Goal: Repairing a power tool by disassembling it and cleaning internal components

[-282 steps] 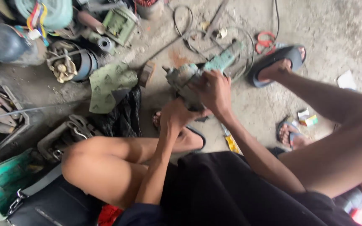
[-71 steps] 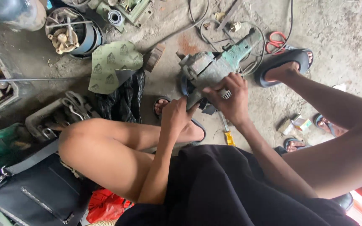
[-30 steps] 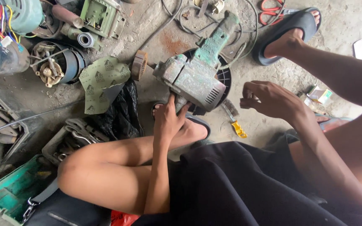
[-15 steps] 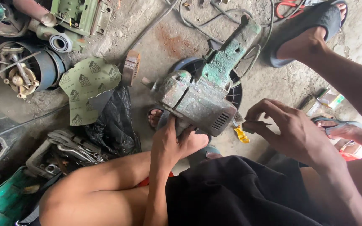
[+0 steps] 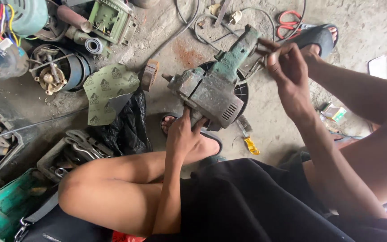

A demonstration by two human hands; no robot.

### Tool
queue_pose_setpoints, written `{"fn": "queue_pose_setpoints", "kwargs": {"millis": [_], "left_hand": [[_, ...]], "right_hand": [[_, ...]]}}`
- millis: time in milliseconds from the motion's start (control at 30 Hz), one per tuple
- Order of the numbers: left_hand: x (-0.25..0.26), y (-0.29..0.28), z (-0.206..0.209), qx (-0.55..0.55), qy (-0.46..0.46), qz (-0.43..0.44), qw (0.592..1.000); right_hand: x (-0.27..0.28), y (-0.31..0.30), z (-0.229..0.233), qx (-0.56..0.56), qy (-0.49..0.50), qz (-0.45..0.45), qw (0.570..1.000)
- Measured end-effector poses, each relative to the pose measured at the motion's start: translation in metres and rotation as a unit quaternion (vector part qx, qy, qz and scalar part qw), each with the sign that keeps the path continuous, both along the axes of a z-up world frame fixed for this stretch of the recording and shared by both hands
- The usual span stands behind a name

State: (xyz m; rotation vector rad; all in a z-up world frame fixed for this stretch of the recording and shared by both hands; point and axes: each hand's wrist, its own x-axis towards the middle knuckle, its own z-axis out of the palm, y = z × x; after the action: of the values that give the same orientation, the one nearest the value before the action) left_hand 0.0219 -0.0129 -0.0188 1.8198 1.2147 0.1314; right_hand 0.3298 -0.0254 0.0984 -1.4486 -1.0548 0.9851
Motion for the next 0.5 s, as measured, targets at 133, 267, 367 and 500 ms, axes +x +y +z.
{"fn": "queue_pose_setpoints", "kwargs": {"millis": [133,267,367,500], "left_hand": [[0.001,0.000,-0.015,-0.008,0.001,0.001,1.000],[0.006,0.000,-0.016,0.016,0.013,0.006,1.000],[0.021,-0.005,0.000,0.051,0.014,0.055,0.997],[0.050,-0.004,0.019,0.115,0.023,0.179,0.977]], "right_hand": [[-0.012,-0.026,-0.035,-0.038,-0.118,0.048,0.991],[-0.011,-0.037,-0.093,-0.032,-0.217,0.075,0.973],[-0.012,-0.042,-0.095,-0.054,-0.201,0.080,0.975],[-0.005,-0.042,-0.092,-0.040,-0.209,0.061,0.975]]}}
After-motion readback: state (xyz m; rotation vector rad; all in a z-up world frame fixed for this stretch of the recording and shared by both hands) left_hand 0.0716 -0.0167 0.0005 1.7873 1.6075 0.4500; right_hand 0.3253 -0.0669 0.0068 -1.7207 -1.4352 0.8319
